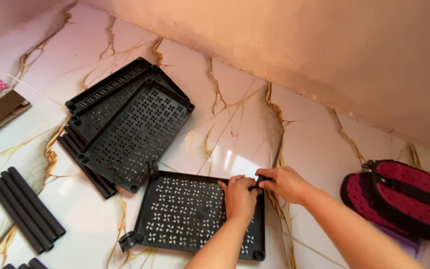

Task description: The person assembles a black plastic two-tier stand by attaching caster wheels to the corners of a perforated tray and inserting four vertical support poles. They then place a second tray on top of the poles to complete the structure.

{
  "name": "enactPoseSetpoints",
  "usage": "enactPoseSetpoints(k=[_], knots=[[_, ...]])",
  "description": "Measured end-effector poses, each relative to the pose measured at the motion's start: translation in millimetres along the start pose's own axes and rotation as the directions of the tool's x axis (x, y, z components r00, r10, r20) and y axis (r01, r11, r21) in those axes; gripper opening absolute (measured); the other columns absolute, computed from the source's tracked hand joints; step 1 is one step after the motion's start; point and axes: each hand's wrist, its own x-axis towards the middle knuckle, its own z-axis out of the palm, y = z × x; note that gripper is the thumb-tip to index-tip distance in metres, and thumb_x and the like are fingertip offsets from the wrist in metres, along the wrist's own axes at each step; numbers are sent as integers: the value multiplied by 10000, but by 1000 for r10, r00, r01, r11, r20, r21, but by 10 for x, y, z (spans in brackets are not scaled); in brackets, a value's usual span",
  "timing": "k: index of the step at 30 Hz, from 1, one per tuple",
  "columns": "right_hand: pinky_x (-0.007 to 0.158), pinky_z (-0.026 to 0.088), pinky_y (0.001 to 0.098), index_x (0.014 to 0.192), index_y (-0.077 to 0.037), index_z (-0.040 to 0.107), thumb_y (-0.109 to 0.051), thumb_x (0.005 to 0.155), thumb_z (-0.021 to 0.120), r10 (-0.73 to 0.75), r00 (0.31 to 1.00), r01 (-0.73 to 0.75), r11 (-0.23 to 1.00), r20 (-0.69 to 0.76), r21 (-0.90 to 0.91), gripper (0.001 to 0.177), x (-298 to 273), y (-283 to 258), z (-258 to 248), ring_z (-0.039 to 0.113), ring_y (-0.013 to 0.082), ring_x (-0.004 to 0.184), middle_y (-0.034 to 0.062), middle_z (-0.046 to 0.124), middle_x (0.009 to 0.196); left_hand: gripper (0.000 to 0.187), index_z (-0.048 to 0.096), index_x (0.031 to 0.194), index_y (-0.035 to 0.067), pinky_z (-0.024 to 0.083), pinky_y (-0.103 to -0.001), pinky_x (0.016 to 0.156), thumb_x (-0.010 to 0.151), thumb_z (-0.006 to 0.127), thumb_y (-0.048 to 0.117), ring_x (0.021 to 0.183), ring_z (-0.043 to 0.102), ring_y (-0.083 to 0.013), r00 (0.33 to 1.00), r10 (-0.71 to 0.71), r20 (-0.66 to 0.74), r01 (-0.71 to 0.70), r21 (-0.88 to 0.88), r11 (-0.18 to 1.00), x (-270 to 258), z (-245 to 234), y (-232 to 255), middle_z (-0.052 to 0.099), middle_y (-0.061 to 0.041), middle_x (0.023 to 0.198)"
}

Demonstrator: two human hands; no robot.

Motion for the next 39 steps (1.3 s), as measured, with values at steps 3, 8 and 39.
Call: enactPoseSetpoints(k=[3, 8, 39], knots=[[687, 566, 378, 1256, -218, 711, -284, 887, 725, 24, 997, -21, 999, 70, -45, 375, 0, -4, -38, 713, 263, 642, 140, 759, 816, 169, 791, 887, 80, 88, -613, 1243, 737, 834, 145, 1143, 596, -271, 996, -82, 23, 81, 28, 996, -9, -63, 42, 723, -101, 969], [688, 562, 420, 1179, -149, 760, -290, 860, 773, -83, 985, 72, 995, -152, -76, 349, -64, -31, 77, 708, 301, 739, 165, 772, 855, 185, 777, 903, 76, 104, -583, 1254, 745, 833, 155, 1130, 600, -288, 988, -144, 59, 139, 77, 987, 61, -115, 136, 720, -114, 967], [702, 602, 383, 1325, -221, 680, -310, 889, 725, 197, 979, -195, 980, 50, -43, 447, 75, 102, 88, 723, 240, 640, 107, 792, 896, 223, 793, 940, 106, 77, -540, 1284, 733, 856, 159, 1063, 652, -342, 977, -197, 79, 194, 45, 980, 69, -55, 65, 724, -173, 997]])
